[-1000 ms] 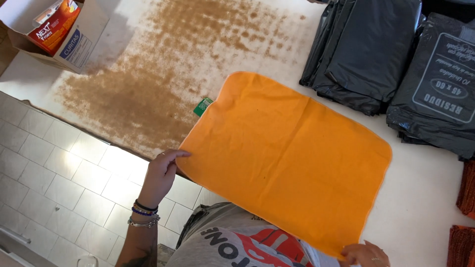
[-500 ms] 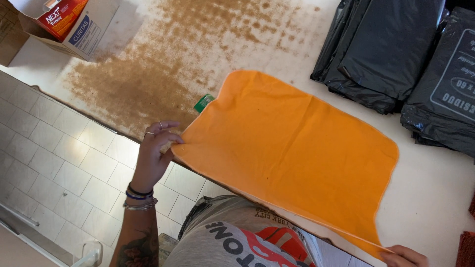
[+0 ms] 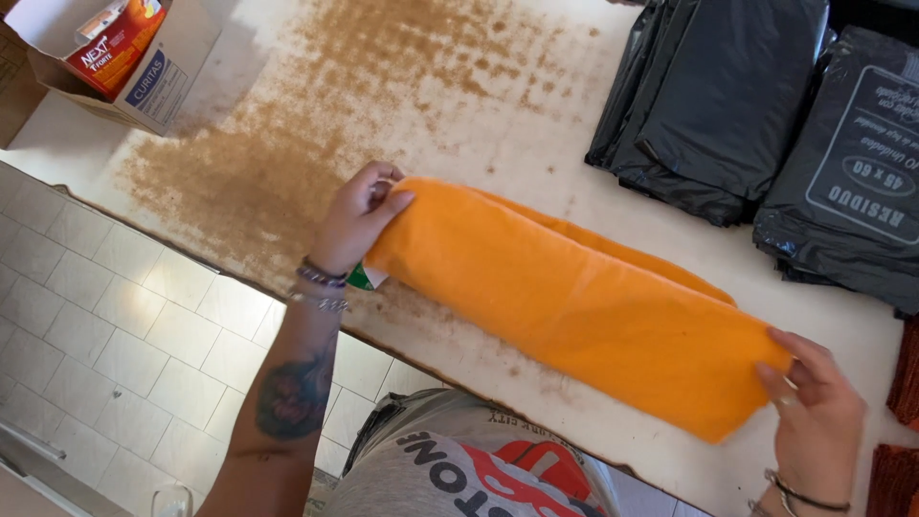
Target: The person folds orange cloths by hand on a counter, applies green stickers to them, and then places the folded items into an orange bin.
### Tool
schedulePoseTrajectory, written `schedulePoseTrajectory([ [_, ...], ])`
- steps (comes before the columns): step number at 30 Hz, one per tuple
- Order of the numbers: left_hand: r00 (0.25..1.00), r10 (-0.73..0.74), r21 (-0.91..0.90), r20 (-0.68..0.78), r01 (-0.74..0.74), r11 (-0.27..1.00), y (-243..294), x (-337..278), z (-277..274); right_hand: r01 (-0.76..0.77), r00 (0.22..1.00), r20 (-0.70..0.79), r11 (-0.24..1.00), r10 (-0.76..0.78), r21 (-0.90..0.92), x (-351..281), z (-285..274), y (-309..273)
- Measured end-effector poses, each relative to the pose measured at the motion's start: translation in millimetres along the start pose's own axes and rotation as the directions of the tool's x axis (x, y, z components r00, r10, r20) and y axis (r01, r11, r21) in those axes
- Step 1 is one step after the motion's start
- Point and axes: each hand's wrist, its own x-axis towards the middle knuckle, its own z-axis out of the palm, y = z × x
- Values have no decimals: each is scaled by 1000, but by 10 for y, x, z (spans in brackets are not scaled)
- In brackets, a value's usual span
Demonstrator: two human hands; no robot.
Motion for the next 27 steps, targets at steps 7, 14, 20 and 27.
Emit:
schedulePoseTrajectory([
  [7,985,-123,83,124,113,990,-531,268,239,-332,934,68,921,351,-202,270,403,-537],
  [14,978,38,70,203,-53,996,-668,303,204,-410,894,54,860,445,-303,333,455,-735],
  [20,898,-51,39,436,38,999,-468,343,107,-401,906,10,868,423,-294,329,448,-686],
  [27,904,2,59,428,-31,998,-552,447,167,-303,945,29,904,326,-302,327,400,-520],
])
